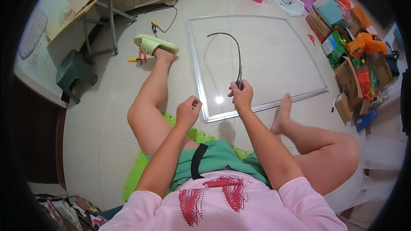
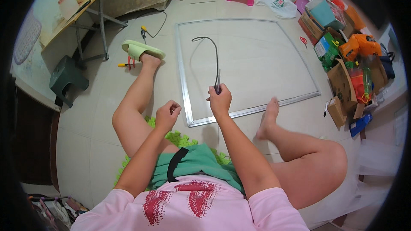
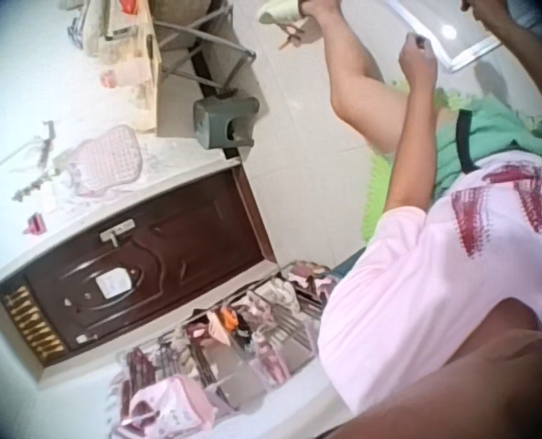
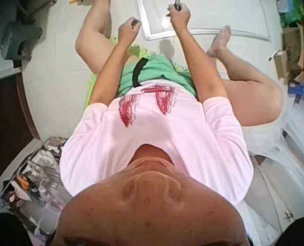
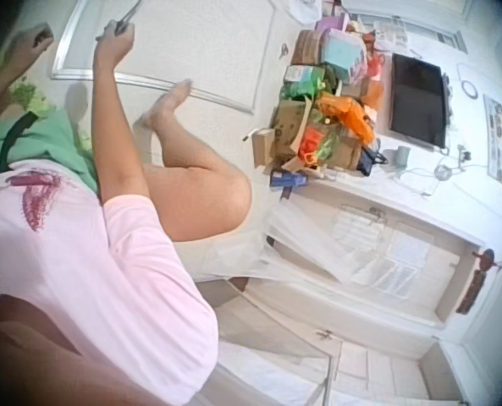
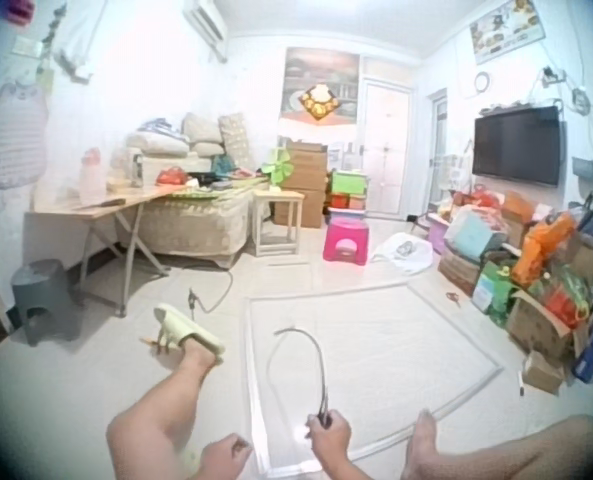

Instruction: The person installs a rubber seal into the frame of a window screen by hand and using a screwdriver to press it into the groove.

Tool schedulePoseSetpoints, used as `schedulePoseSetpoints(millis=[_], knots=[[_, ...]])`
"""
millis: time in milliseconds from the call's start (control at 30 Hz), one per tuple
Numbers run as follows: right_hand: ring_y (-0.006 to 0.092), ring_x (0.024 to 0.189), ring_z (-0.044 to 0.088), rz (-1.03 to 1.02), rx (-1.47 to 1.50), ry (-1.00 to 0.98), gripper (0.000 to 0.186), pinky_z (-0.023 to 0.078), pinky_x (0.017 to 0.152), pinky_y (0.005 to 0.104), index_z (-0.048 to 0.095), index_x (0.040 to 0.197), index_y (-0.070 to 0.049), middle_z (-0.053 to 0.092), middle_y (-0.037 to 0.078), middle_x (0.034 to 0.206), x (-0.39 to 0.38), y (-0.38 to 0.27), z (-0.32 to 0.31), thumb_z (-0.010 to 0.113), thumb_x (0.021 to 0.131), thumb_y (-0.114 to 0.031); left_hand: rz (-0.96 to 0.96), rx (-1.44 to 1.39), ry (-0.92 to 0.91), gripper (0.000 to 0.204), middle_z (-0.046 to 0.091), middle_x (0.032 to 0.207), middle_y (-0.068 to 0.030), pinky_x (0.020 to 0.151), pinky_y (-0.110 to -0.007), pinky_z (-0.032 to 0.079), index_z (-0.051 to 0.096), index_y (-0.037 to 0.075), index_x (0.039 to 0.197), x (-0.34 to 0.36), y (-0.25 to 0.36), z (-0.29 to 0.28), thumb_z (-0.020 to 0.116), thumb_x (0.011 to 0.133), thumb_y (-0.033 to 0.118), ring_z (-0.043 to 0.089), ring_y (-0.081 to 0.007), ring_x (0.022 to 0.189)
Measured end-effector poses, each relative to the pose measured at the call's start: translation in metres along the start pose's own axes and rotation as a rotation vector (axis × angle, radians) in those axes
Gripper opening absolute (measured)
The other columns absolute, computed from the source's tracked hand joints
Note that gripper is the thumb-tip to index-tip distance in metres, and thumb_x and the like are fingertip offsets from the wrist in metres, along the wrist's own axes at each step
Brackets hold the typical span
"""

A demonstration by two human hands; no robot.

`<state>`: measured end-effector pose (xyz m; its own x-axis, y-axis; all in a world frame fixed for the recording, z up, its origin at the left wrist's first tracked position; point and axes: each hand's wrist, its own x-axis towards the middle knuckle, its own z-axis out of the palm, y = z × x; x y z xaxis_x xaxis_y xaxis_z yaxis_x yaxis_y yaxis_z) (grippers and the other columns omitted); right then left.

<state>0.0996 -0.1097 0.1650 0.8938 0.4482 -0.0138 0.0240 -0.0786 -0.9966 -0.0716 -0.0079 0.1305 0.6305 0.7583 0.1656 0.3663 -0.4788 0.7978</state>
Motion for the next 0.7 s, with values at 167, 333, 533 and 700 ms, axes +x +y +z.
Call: schedulePoseSetpoints(millis=[167,333,533,700], knots=[[0.0143,0.047,0.058,-0.025,0.04,0.035,0.024,0.044,0.044,0.0272,0.052,0.072,-0.001,0.061,0.008,0.064,0.013,0.004,0.0,0.062,0.085,-0.018,0.054,-0.238,0.116,0.015,0.061,0.073,-0.0006,0.062,-0.024,0.045,0.063,0.0,0.087,0.035,0.051,-0.054,0.063,0.086,0.015,0.054,-0.0067,0.067],[0.0113,0.045,0.054,-0.052,0.066,0.028,0.023,0.044,0.043,0.0262,0.053,0.073,-0.001,0.061,0.007,0.062,0.04,-0.002,0.022,0.062,0.086,-0.017,0.024,-0.16,0.605,0.008,0.058,0.071,0.0009,0.061,-0.022,0.044,0.062,0.002,0.084,0.059,0.032,-0.124,0.062,0.086,0.009,0.051,-0.0065,0.066],[0.0115,0.044,0.054,0.017,0.005,0.014,0.021,0.043,0.043,0.0271,0.055,0.075,0.0,0.062,0.007,0.063,0.033,0.02,0.047,0.063,0.085,-0.016,-0.072,0.028,0.355,0.01,0.059,0.072,-0.0052,0.061,-0.027,0.045,0.061,0.002,0.084,0.028,-0.002,-0.098,0.063,0.084,0.012,0.053,-0.0125,0.063],[0.0125,0.045,0.055,0.083,-0.039,0.031,0.022,0.042,0.039,0.0271,0.054,0.075,0.0,0.062,0.008,0.063,0.037,0.023,0.057,0.061,0.086,-0.017,-0.142,-0.01,0.579,0.011,0.062,0.075,-0.0048,0.063,-0.027,0.046,0.061,0.001,0.086,0.039,-0.038,-0.134,0.062,0.085,0.012,0.055,-0.0119,0.067]])
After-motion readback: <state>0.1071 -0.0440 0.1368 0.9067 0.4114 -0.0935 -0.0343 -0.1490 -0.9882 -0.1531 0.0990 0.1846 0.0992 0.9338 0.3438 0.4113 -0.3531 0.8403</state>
